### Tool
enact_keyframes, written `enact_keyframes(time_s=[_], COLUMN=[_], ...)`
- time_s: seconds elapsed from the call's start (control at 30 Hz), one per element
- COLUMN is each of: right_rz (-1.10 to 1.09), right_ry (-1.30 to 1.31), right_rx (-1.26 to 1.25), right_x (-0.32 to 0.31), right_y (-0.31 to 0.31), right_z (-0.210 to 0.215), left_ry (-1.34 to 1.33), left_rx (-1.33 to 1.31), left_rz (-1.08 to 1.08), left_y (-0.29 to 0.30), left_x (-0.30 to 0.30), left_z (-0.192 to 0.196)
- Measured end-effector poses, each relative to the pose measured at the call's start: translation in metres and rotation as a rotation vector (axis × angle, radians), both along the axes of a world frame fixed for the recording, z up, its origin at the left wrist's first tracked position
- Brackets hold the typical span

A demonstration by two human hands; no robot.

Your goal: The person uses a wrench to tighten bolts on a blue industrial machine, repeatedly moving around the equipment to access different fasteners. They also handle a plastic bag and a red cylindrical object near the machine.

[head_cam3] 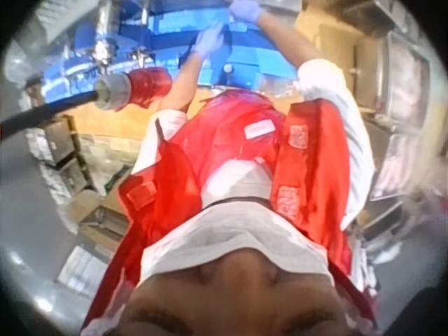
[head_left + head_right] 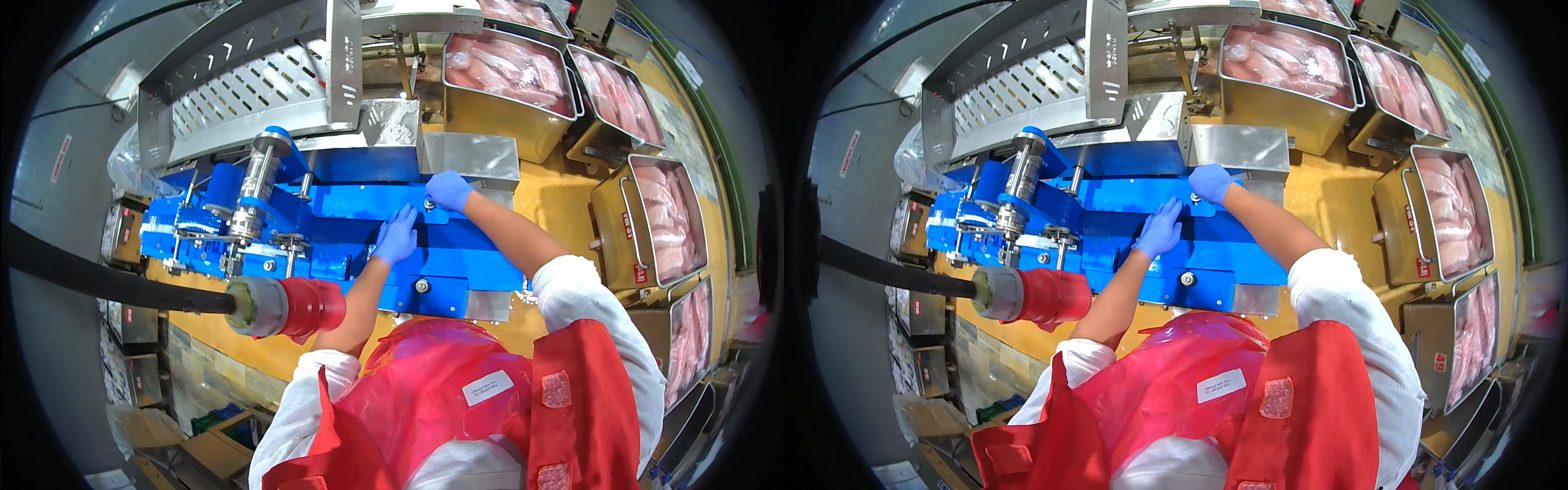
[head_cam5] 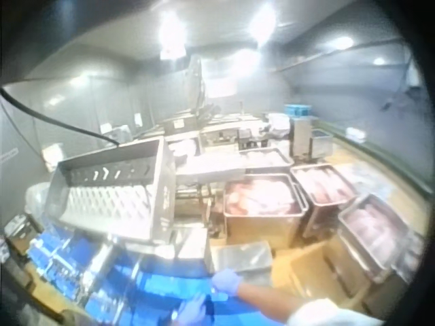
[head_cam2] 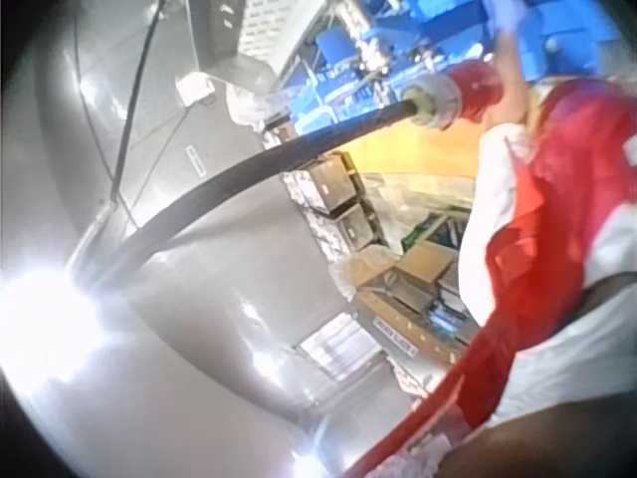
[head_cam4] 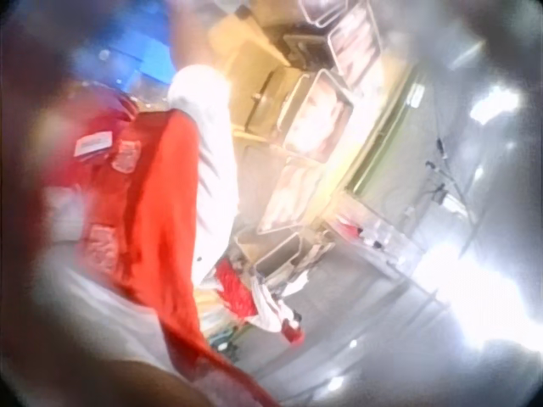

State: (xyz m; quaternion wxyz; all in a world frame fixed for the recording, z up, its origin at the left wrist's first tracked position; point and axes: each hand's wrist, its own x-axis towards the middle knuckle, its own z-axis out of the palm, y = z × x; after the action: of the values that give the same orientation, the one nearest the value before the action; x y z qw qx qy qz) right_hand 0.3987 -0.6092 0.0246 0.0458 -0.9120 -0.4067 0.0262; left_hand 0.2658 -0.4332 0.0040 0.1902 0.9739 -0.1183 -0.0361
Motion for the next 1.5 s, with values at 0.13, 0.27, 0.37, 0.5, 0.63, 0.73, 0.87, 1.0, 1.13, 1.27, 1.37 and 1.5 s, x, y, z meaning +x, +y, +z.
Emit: enact_keyframes(time_s=[0.13,0.27,0.37,0.5,0.63,0.73,0.87,1.0,1.13,1.27,1.37,1.5], right_rz=[-0.361,-0.904,-0.928,-1.043,-0.793,-0.414,-0.190,0.015,0.079,0.142,0.285,0.297], right_ry=[0.327,1.061,1.459,1.542,1.383,0.646,0.180,0.266,0.181,0.030,-0.072,-0.082], right_rx=[0.167,0.844,1.401,1.603,1.201,0.553,0.201,0.179,0.161,-0.049,-0.052,-0.021], right_x=[-0.023,-0.004,-0.016,-0.018,-0.012,-0.007,-0.007,-0.005,-0.008,-0.003,0.007,0.007], right_y=[0.020,0.013,0.047,0.040,0.017,-0.013,-0.033,-0.030,-0.019,-0.016,-0.019,-0.013], right_z=[0.001,-0.071,-0.067,-0.068,-0.061,-0.026,-0.007,-0.002,0.009,0.015,0.011,0.011], left_ry=[0.071,0.132,0.135,0.656,0.524,0.072,0.113,0.212,0.221,0.243,0.241,0.222], left_rx=[0.076,-0.137,-0.636,-1.311,-0.963,-0.180,0.012,0.153,0.180,0.210,0.215,0.193], left_rz=[0.122,0.133,0.297,0.463,0.344,0.143,0.046,0.013,-0.009,-0.018,-0.016,-0.007], left_y=[-0.009,-0.033,-0.002,-0.011,-0.001,0.001,-0.016,-0.023,-0.020,-0.022,-0.024,-0.021], left_x=[0.000,0.033,0.028,0.012,0.008,-0.002,0.000,-0.002,-0.004,-0.003,-0.002,-0.004], left_z=[-0.007,-0.013,-0.042,0.010,0.001,0.010,0.016,0.004,0.003,0.006,0.006,-0.001])
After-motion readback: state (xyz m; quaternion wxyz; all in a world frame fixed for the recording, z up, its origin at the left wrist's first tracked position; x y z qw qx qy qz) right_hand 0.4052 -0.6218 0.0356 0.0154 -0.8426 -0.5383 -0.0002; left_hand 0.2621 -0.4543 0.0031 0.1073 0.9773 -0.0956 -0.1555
